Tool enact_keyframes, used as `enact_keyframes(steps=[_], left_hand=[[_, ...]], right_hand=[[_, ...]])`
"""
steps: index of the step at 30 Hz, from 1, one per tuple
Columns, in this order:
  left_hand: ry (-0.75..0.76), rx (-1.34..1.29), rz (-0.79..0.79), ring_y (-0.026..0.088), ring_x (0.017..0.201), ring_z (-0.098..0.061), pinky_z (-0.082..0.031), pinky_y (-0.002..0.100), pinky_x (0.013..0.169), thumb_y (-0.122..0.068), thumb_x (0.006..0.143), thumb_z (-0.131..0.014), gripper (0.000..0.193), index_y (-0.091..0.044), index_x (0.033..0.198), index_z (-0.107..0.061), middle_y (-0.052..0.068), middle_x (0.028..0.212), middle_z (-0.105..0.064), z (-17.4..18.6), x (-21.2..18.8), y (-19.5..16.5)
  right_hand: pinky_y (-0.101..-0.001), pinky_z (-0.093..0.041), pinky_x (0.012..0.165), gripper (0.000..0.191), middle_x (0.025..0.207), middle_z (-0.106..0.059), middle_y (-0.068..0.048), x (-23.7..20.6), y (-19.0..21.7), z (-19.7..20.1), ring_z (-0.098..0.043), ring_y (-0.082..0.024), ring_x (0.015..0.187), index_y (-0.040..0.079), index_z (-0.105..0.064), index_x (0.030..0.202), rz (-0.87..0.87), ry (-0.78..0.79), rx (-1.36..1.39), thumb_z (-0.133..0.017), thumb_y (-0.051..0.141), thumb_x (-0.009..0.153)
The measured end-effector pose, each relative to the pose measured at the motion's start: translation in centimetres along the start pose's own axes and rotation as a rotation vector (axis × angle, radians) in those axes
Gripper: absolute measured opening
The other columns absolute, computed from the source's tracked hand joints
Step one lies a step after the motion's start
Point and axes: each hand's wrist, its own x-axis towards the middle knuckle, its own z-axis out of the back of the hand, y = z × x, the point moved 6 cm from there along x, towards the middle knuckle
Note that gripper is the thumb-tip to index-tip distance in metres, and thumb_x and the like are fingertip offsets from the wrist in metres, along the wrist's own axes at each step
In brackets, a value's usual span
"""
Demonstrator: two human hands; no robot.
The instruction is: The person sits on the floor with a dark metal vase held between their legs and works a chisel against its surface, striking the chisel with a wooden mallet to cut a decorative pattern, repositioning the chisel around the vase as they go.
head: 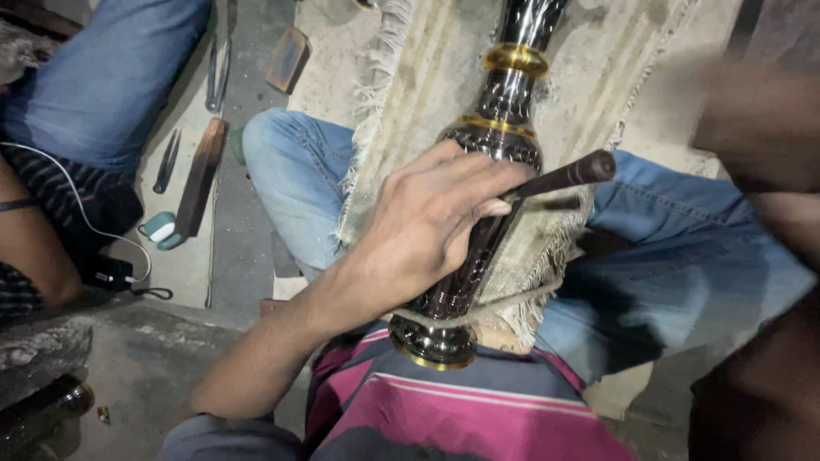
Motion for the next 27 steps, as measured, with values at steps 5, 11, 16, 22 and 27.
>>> enact_keyframes(steps=[5, 11, 16, 22, 27], left_hand=[[-0.119, 0.005, 0.061, 0.029, 0.101, -0.067, -0.054, 0.038, 0.091, -0.005, 0.100, -0.068, 0.026, -0.006, 0.126, -0.065, 0.011, 0.115, -0.072, 0.3, -0.5, 0.1], [-0.371, -0.062, 0.246, 0.029, 0.106, -0.073, -0.058, 0.038, 0.095, -0.005, 0.101, -0.069, 0.031, 0.000, 0.131, -0.062, 0.017, 0.116, -0.071, -0.7, -2.1, -0.2], [-0.476, -0.007, 0.284, 0.027, 0.096, -0.074, -0.059, 0.035, 0.085, -0.004, 0.103, -0.069, 0.020, -0.001, 0.121, -0.062, 0.014, 0.104, -0.072, -2.1, -2.7, -0.6], [-0.551, -0.099, 0.334, 0.024, 0.090, -0.076, -0.063, 0.032, 0.077, -0.003, 0.103, -0.069, 0.021, 0.000, 0.120, -0.059, 0.013, 0.104, -0.072, -2.7, -3.0, -0.1], [-0.571, 0.017, 0.299, 0.025, 0.091, -0.074, -0.060, 0.035, 0.080, -0.003, 0.101, -0.071, 0.022, -0.001, 0.120, -0.059, 0.013, 0.103, -0.071, -2.7, -3.2, -0.3]], right_hand=[[-0.0339, -0.047, 0.057, 0.032, 0.083, -0.062, -0.016, 2.1, 1.3, 0.0, -0.062, -0.021, 0.067, -0.006, -0.062, 0.114, -0.009, 0.084, -0.259, -0.074, -0.003, 0.084], [-0.0345, -0.049, 0.064, 0.040, 0.083, -0.064, -0.013, 3.3, 3.0, 0.0, -0.063, -0.019, 0.070, -0.006, -0.062, 0.116, 0.066, 0.164, -0.334, -0.072, -0.002, 0.077], [-0.0323, -0.053, 0.069, 0.044, 0.092, -0.066, -0.013, 3.7, 5.6, -0.6, -0.067, -0.019, 0.077, -0.005, -0.059, 0.116, 0.162, 0.144, -0.254, -0.072, 0.001, 0.074], [-0.0395, -0.056, 0.064, 0.045, 0.092, -0.064, -0.022, 6.5, 11.7, -1.6, -0.068, -0.028, 0.077, -0.011, -0.058, 0.122, 0.359, 0.242, -0.524, -0.075, -0.006, 0.080], [-0.0383, -0.056, 0.068, 0.042, 0.093, -0.064, -0.020, 7.0, 14.9, -2.5, -0.067, -0.027, 0.079, -0.010, -0.058, 0.119, 0.421, 0.294, -0.620, -0.075, -0.008, 0.081]])
